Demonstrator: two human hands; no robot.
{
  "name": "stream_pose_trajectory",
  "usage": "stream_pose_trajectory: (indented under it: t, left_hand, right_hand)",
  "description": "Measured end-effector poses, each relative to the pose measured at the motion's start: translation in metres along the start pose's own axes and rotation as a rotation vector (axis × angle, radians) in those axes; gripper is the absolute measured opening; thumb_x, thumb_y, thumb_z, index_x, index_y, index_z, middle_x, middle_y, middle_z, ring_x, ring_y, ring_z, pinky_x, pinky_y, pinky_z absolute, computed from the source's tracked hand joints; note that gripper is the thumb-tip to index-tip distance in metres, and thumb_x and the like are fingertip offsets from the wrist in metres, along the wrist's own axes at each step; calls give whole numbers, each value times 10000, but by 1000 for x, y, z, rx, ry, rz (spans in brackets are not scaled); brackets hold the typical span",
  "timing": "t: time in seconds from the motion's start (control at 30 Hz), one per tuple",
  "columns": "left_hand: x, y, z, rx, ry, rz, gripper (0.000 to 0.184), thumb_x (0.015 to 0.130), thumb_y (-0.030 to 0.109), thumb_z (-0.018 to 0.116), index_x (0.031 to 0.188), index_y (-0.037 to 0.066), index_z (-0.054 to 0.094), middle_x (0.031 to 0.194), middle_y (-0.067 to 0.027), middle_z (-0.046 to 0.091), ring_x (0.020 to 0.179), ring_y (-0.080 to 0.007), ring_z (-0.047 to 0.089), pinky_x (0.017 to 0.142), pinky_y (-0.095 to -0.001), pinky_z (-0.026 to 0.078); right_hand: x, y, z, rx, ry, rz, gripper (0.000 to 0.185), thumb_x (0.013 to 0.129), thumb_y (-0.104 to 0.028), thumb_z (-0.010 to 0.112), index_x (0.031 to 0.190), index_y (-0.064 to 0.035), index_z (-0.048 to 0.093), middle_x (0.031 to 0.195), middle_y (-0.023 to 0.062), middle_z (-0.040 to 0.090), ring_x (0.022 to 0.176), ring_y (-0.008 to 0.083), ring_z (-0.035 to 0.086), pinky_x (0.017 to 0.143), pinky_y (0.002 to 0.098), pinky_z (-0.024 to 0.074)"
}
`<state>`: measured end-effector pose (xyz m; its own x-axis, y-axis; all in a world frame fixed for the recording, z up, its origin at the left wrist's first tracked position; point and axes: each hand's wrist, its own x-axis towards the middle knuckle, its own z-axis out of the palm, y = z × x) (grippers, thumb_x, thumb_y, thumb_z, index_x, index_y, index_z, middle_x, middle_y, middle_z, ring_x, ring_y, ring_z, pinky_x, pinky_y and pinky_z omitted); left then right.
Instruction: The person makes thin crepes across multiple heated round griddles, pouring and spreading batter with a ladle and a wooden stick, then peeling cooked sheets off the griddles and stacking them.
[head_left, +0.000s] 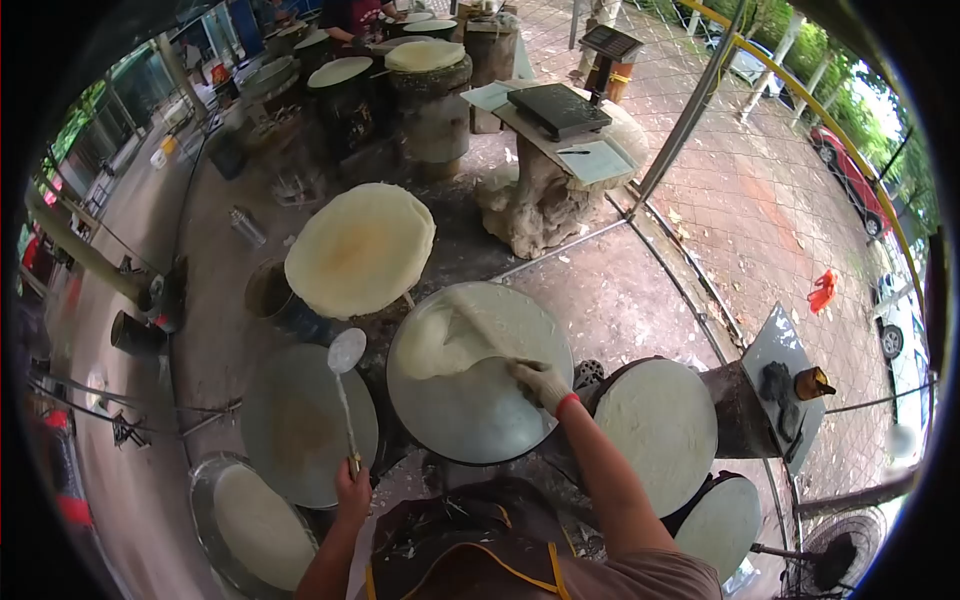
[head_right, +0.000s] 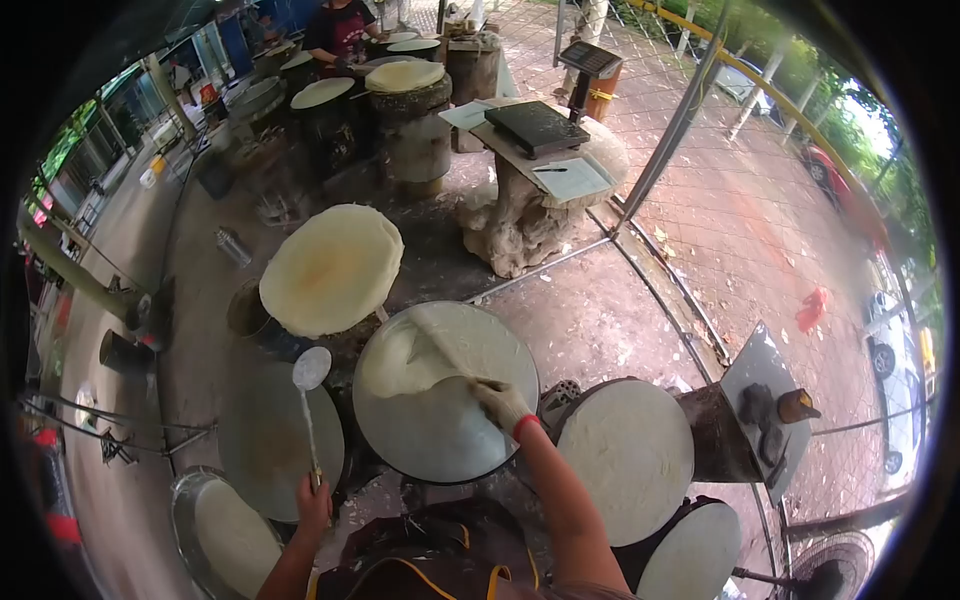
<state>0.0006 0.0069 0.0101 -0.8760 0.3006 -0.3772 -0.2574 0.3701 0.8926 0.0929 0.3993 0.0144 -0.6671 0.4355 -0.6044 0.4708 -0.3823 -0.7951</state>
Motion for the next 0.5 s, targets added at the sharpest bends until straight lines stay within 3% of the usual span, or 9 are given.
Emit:
stream_pose_trajectory:
  t: [0.1, 0.13, 0.23, 0.3, 0.37, 0.43, 0.5]
  left_hand:
    - [-8, -23, 4, 149, 33, 46, 201, 838, 89, 506, 1009, -15, 486, 643, -52, 479, 526, -149, 507, 477, -296, 406]
    - [-10, -27, 6, 209, 45, 73, 232, 834, 97, 518, 1029, -26, 487, 664, -76, 507, 568, -184, 546, 514, -318, 431]
    - [-32, -21, 20, 478, 120, 203, 333, 818, 117, 548, 1105, -39, 481, 777, -173, 569, 766, -327, 597, 662, -400, 456]
    - [-40, -31, 24, 589, 56, 228, 370, 812, 121, 550, 1142, -26, 474, 849, -209, 573, 829, -380, 581, 699, -431, 451]
    - [-51, -41, 25, 666, 22, 272, 389, 805, 122, 546, 1162, -14, 468, 895, -223, 573, 855, -408, 572, 724, -451, 448]
    - [-67, -56, 20, 720, 27, 331, 391, 799, 119, 536, 1163, -2, 462, 914, -213, 568, 844, -409, 569, 735, -460, 446]
    - [-91, -44, 15, 812, 15, 319, 393, 797, 127, 532, 1162, 3, 457, 921, -205, 560, 831, -397, 573, 708, -463, 455]
  right_hand:
    - [24, 27, 2, -201, -346, 223, 346, 841, -327, 619, 1072, -70, 619, 602, -45, 484, 433, 58, 384, 390, 231, 296]
    - [18, 40, -3, -202, -407, 250, 446, 801, -435, 637, 1113, -116, 617, 637, -25, 545, 450, 60, 433, 377, 208, 296]
    - [-33, 27, -36, -145, -499, 188, 257, 873, -242, 571, 1070, -86, 624, 613, -12, 517, 458, 80, 423, 398, 235, 324]
    - [-18, 28, -54, -82, -269, 70, 262, 872, -206, 566, 1105, -97, 614, 617, -16, 518, 466, 82, 436, 403, 230, 331]
    - [39, 52, -67, -192, -210, -89, 403, 834, -289, 614, 1205, -142, 560, 651, -15, 560, 457, 71, 453, 377, 216, 328]
    - [43, 10, -35, 35, -116, 51, 407, 837, -312, 611, 1203, -141, 559, 640, -24, 547, 449, 64, 442, 374, 214, 325]
    - [35, 13, -9, -183, -371, 140, 406, 846, -334, 602, 1201, -141, 558, 634, -26, 535, 445, 58, 432, 371, 214, 317]
